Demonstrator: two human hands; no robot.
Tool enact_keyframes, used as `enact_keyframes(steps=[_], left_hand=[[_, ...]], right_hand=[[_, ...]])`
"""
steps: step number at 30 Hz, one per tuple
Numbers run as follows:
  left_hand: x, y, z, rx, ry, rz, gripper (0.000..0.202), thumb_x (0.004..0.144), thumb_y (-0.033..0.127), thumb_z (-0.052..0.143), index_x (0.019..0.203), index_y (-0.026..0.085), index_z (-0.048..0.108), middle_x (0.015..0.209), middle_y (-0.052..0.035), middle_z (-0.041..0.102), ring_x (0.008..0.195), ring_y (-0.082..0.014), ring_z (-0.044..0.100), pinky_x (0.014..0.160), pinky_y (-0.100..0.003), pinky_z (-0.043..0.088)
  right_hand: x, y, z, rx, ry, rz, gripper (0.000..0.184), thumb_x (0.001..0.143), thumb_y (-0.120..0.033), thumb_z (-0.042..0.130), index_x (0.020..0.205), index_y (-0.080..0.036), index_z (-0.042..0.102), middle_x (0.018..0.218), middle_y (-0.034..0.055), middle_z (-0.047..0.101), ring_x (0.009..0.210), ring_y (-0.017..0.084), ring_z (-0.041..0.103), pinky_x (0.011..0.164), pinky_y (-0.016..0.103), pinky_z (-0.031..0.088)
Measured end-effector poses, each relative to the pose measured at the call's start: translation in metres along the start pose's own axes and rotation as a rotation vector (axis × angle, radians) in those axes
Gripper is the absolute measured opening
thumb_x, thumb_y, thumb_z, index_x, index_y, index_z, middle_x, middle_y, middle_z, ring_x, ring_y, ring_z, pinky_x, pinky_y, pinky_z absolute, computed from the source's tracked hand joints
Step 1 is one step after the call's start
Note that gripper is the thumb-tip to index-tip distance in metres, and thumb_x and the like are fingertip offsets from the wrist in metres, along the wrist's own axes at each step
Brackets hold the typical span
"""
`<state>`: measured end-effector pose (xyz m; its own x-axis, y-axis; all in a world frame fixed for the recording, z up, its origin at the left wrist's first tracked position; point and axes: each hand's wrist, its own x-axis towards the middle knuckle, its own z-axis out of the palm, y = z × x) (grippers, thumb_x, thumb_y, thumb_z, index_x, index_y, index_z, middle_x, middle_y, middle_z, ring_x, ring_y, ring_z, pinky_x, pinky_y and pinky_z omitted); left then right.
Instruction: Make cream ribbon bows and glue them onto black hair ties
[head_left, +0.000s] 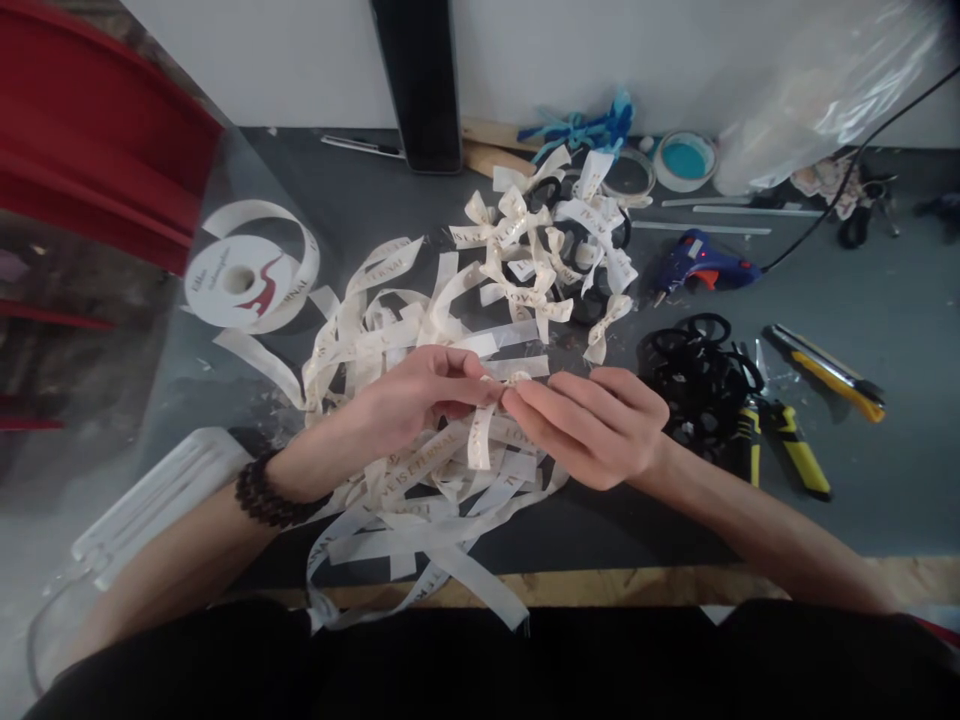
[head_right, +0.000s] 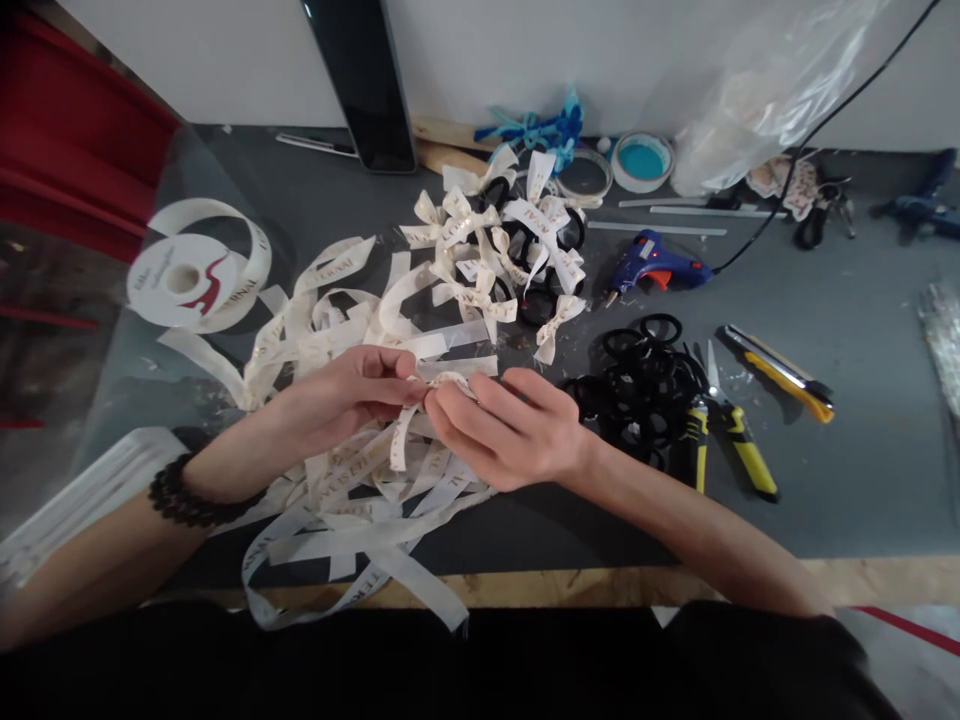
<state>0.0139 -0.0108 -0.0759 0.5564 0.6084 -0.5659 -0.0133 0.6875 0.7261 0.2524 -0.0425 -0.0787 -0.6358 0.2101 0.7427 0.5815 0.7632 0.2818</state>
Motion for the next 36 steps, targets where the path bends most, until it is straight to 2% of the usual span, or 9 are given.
enact_keyframes(steps=[5,8,12,16,20,25,30,32,36], left_hand=[[-0.001,-0.002,0.002,-0.012,0.008,-0.001,0.023,0.085,0.030,0.088,0.077,0.017,0.070,0.073,0.0020,0.059,0.063,-0.0069,0.054,0.059,-0.018,0.044],[-0.002,-0.002,0.006,-0.034,0.035,0.013,0.027,0.086,0.033,0.088,0.076,0.017,0.068,0.074,0.0025,0.056,0.064,-0.0067,0.052,0.059,-0.017,0.044],[-0.004,-0.002,0.008,-0.042,0.019,0.037,0.029,0.085,0.034,0.088,0.074,0.017,0.067,0.071,0.0034,0.052,0.061,-0.0060,0.048,0.058,-0.017,0.043],[-0.004,-0.001,0.008,-0.066,0.025,0.042,0.029,0.083,0.031,0.089,0.072,0.016,0.067,0.070,0.0039,0.052,0.061,-0.0053,0.048,0.057,-0.016,0.043],[-0.003,-0.002,0.007,-0.120,0.062,0.045,0.028,0.084,0.032,0.088,0.072,0.016,0.068,0.074,0.0009,0.064,0.064,-0.0070,0.056,0.057,-0.018,0.045],[-0.002,-0.007,0.009,-0.129,0.113,0.125,0.023,0.087,0.033,0.087,0.084,0.018,0.070,0.089,-0.0043,0.075,0.080,-0.0120,0.068,0.064,-0.020,0.050],[-0.006,-0.010,0.017,0.113,0.252,0.391,0.038,0.080,0.034,0.093,0.108,0.025,0.069,0.083,0.0010,0.071,0.071,-0.0125,0.063,0.064,-0.024,0.051],[-0.009,-0.008,0.019,0.336,0.344,0.507,0.033,0.079,0.035,0.093,0.104,0.025,0.074,0.086,-0.0012,0.072,0.074,-0.0151,0.065,0.066,-0.027,0.052],[-0.013,-0.004,0.021,0.656,0.479,0.629,0.014,0.091,0.037,0.083,0.090,0.023,0.079,0.088,-0.0046,0.075,0.074,-0.0172,0.064,0.066,-0.031,0.050]], right_hand=[[-0.004,-0.002,0.004,0.004,0.004,0.046,0.008,0.092,-0.021,0.079,0.087,-0.026,0.077,0.094,-0.0038,0.082,0.080,0.014,0.073,0.061,0.031,0.049],[-0.005,-0.004,0.008,0.104,-0.018,0.189,0.005,0.092,-0.024,0.078,0.094,-0.022,0.075,0.094,0.0005,0.082,0.079,0.015,0.074,0.062,0.033,0.050],[-0.003,-0.006,0.011,0.211,-0.037,0.401,0.010,0.092,-0.020,0.076,0.096,-0.024,0.068,0.092,-0.0024,0.082,0.074,0.013,0.075,0.068,0.030,0.052],[-0.002,-0.007,0.011,0.290,-0.052,0.471,0.012,0.093,-0.016,0.075,0.098,-0.023,0.067,0.094,-0.0010,0.081,0.077,0.013,0.077,0.073,0.029,0.056],[-0.001,-0.007,0.009,0.430,-0.039,0.569,0.014,0.093,-0.011,0.071,0.099,-0.022,0.067,0.098,0.0033,0.081,0.085,0.016,0.077,0.077,0.030,0.059],[0.001,-0.007,0.005,0.702,-0.099,0.914,0.006,0.099,-0.019,0.063,0.098,-0.024,0.067,0.101,0.0009,0.081,0.079,0.014,0.075,0.072,0.028,0.059],[0.002,-0.007,0.004,0.761,-0.193,1.065,0.005,0.096,-0.024,0.067,0.096,-0.022,0.072,0.089,-0.0016,0.078,0.067,0.011,0.069,0.065,0.025,0.053],[0.001,-0.007,0.004,0.787,-0.192,1.102,0.006,0.096,-0.025,0.068,0.096,-0.021,0.073,0.087,-0.0011,0.077,0.070,0.012,0.069,0.065,0.025,0.053],[-0.001,-0.006,0.006,0.898,-0.202,1.159,0.008,0.097,-0.027,0.068,0.096,-0.021,0.071,0.084,-0.0012,0.075,0.073,0.012,0.068,0.067,0.024,0.053]])
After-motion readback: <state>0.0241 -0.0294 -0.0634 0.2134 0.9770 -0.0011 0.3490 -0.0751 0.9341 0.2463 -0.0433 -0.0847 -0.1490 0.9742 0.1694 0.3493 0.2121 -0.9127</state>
